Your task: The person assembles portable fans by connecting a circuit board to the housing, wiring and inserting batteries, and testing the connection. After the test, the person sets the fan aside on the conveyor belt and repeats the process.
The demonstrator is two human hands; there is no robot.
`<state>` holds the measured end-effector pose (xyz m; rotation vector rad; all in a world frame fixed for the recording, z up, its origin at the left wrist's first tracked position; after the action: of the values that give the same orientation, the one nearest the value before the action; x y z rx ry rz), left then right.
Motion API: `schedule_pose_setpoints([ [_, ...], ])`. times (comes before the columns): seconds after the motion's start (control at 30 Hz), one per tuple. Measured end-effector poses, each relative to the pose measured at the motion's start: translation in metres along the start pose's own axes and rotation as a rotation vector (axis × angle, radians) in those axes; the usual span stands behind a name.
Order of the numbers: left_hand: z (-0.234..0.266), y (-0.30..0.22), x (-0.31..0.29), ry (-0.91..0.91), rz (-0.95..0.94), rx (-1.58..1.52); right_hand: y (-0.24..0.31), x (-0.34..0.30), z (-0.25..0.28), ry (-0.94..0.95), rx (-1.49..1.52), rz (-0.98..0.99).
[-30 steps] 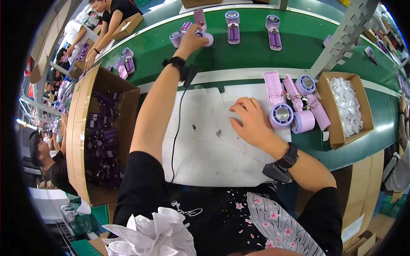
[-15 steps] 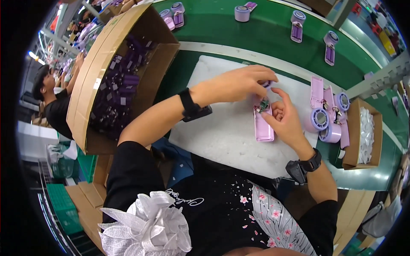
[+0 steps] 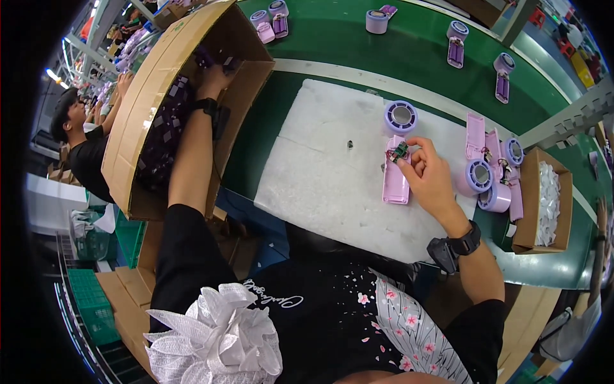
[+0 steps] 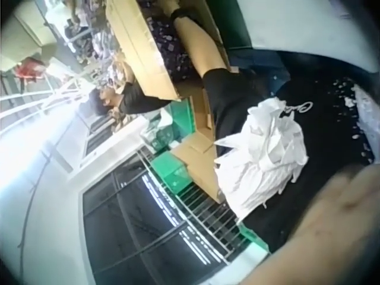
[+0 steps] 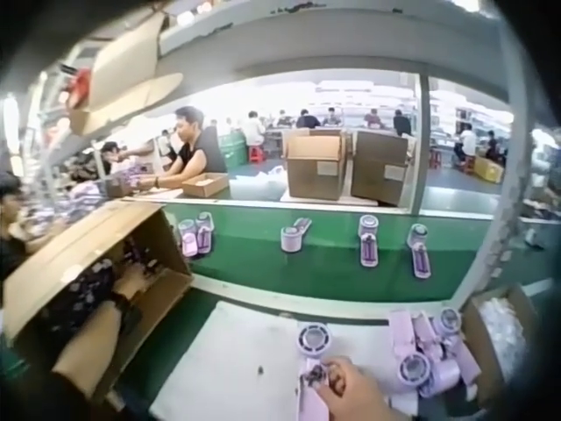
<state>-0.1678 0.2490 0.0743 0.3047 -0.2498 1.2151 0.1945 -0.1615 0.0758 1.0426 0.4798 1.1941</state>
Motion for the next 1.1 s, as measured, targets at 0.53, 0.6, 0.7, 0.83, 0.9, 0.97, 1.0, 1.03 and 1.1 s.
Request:
schedule_pose_setpoints([
  [0.53, 0.097, -0.082, -0.062, -0.297, 0.225, -1.235, -0.013, 0.0, 0.006, -0.084, 0.298, -0.112],
  [0.6, 0.123, -0.166, -0.093, -0.148, 0.076, -1.504, -0.017, -0.001, 0.01, -0.143, 0.384, -0.158],
  [0.7, 0.14, -0.263, -0.156, 0.304, -0.22, -1.84, -0.008, 0.008, -0.001, -0.135, 0.887, -0.041],
  [0.83, 0.135, -0.293, -0.174, 0.371, -0.383, -1.333, -0.021, 0.014, 0.003, -0.24, 0.515, -0.143],
  [0.9, 0.119, -0.305, -0.168, 0.471, -0.375, -1.174, -0.024, 0.013, 0.009, -0.266, 0.568, -0.14],
  [0.97, 0.114, -0.315, -0.167, 0.529, -0.378, -1.095, -0.028, 0.013, 0.012, -0.286, 0.592, -0.147],
  [1.0, 0.115, -0.322, -0.167, 0.498, -0.426, -1.122, -0.034, 0.015, 0.015, -0.32, 0.537, -0.147],
  [1.03, 0.117, -0.329, -0.168, 0.467, -0.473, -1.149, -0.039, 0.016, 0.017, -0.353, 0.481, -0.148],
  [1.1, 0.116, -0.338, -0.162, 0.439, -0.522, -1.177, -0.042, 0.023, 0.02, -0.388, 0.423, -0.151],
])
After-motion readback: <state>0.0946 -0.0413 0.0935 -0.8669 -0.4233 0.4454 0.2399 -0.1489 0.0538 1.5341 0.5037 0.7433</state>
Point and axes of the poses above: each hand's wrist, its own x-axis towards the middle knuckle, its own z-axis out of the back of the hand, y = z × x, the point moved 4 cm from there along x, towards the middle knuckle, and after that the axes turned 6 degrees about -y, right-handed, at the moved point
